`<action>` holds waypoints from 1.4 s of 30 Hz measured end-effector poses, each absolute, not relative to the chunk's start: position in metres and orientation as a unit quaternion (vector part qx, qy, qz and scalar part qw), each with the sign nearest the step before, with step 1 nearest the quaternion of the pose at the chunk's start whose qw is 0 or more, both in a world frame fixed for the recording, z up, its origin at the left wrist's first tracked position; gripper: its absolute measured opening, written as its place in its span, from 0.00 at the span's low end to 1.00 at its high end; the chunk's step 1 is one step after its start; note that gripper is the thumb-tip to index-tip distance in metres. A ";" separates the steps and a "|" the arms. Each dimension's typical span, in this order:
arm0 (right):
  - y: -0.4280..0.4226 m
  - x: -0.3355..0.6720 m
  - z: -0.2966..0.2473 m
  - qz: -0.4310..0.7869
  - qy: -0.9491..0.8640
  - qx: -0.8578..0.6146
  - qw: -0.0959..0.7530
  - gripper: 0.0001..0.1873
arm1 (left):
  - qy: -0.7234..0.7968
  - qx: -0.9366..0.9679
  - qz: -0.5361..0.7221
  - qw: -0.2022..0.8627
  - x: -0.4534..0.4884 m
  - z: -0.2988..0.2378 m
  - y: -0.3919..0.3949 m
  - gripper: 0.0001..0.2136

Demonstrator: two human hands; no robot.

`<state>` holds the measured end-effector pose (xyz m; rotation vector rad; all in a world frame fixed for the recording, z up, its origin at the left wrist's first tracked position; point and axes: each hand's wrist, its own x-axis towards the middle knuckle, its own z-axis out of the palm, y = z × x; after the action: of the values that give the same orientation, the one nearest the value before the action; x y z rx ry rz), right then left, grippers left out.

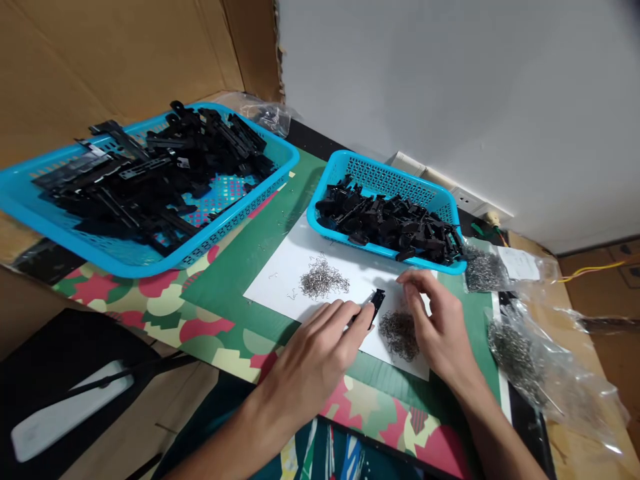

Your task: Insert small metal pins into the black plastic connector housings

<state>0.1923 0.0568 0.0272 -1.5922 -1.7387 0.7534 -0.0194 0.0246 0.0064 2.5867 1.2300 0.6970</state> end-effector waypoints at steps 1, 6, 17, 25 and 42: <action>0.057 0.193 0.028 0.275 -0.685 -0.604 0.300 0.11 | 0.416 0.872 0.237 0.102 -0.020 0.006 0.024 0.23; 0.060 0.193 0.029 0.249 -0.712 -0.603 0.258 0.09 | 0.411 0.874 0.235 0.105 -0.020 0.006 0.025 0.22; 0.061 0.190 0.026 0.183 -0.750 -0.597 0.218 0.10 | 0.415 0.872 0.241 0.098 -0.018 0.005 0.026 0.20; 0.056 0.191 0.025 0.138 -0.768 -0.585 0.220 0.09 | 0.433 0.849 0.260 0.157 -0.017 0.006 0.026 0.17; 0.059 0.190 0.019 0.155 -0.780 -0.566 0.219 0.12 | 0.424 0.861 0.240 0.149 -0.019 0.003 0.026 0.20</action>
<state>0.1896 0.0585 0.0192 -1.5656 -2.1574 0.4294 -0.0186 0.0256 0.0032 2.4738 1.2191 0.6888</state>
